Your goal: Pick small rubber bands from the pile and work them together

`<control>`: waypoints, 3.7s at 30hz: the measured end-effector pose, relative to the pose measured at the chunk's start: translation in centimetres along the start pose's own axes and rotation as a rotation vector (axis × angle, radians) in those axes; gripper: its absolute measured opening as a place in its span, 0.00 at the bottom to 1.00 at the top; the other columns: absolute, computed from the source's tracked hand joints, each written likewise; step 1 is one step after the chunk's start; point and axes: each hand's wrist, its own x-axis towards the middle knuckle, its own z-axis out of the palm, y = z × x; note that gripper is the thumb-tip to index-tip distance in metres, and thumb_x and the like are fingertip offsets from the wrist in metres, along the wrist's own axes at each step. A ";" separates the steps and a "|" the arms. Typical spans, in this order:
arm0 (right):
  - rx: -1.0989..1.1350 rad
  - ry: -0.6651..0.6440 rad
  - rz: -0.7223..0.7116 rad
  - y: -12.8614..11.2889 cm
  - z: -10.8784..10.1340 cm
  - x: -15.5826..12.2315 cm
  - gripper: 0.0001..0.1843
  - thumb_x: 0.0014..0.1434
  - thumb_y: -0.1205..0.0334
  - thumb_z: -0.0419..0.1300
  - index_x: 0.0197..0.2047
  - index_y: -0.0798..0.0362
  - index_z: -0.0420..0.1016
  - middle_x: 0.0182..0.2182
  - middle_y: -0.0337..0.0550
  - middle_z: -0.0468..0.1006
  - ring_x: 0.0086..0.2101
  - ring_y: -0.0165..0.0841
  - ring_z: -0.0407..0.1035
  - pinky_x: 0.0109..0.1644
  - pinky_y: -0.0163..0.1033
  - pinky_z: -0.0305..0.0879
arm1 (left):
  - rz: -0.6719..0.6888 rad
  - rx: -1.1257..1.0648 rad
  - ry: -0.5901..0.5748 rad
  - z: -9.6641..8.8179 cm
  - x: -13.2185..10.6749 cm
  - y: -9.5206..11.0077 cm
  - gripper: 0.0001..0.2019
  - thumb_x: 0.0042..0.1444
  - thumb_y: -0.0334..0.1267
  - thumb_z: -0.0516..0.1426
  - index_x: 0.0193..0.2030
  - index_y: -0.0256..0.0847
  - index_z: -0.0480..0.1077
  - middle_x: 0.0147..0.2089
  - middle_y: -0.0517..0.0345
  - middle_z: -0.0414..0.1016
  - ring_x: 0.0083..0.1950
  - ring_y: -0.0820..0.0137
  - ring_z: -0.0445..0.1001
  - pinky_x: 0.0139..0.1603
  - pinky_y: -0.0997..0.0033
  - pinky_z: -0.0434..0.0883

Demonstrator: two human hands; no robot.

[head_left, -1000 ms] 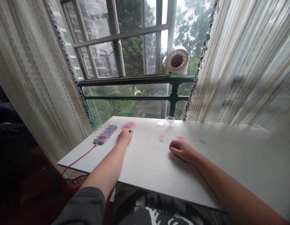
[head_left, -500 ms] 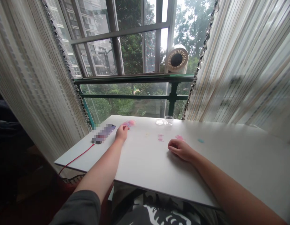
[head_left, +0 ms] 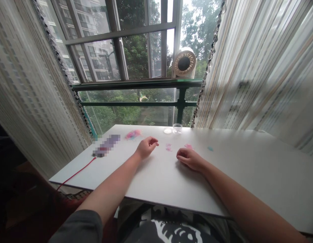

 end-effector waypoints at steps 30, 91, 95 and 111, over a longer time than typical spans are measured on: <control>-0.001 0.017 -0.052 0.4 -0.1 0.1 0.09 0.52 0.58 0.56 0.29 0.56 0.68 0.20 0.35 0.66 0.23 0.26 0.59 0.26 0.32 0.54 | 0.130 0.027 -0.280 5.9 -2.0 4.4 0.08 0.52 0.37 0.56 0.36 0.39 0.73 0.31 0.58 0.75 0.30 0.75 0.69 0.33 0.76 0.67; -0.045 -0.007 -0.028 0.2 -0.2 0.0 0.06 0.52 0.61 0.56 0.29 0.55 0.69 0.19 0.35 0.66 0.22 0.27 0.59 0.26 0.33 0.54 | 0.069 0.086 -0.385 5.7 -2.1 4.2 0.09 0.51 0.40 0.56 0.35 0.39 0.72 0.33 0.59 0.75 0.33 0.74 0.69 0.34 0.76 0.65; -0.040 -0.017 -0.023 0.2 -0.3 0.0 0.06 0.52 0.62 0.56 0.30 0.55 0.69 0.20 0.35 0.67 0.23 0.27 0.59 0.26 0.33 0.54 | 0.063 0.101 -0.402 5.7 -2.1 4.2 0.09 0.51 0.40 0.56 0.36 0.39 0.72 0.33 0.59 0.75 0.33 0.73 0.69 0.34 0.76 0.65; -0.050 -0.021 -0.025 0.2 -0.3 0.1 0.06 0.52 0.61 0.55 0.30 0.55 0.68 0.19 0.35 0.65 0.22 0.27 0.58 0.26 0.33 0.54 | 0.057 0.121 -0.430 5.6 -2.1 4.4 0.08 0.51 0.40 0.56 0.36 0.39 0.72 0.34 0.59 0.76 0.33 0.73 0.70 0.33 0.76 0.64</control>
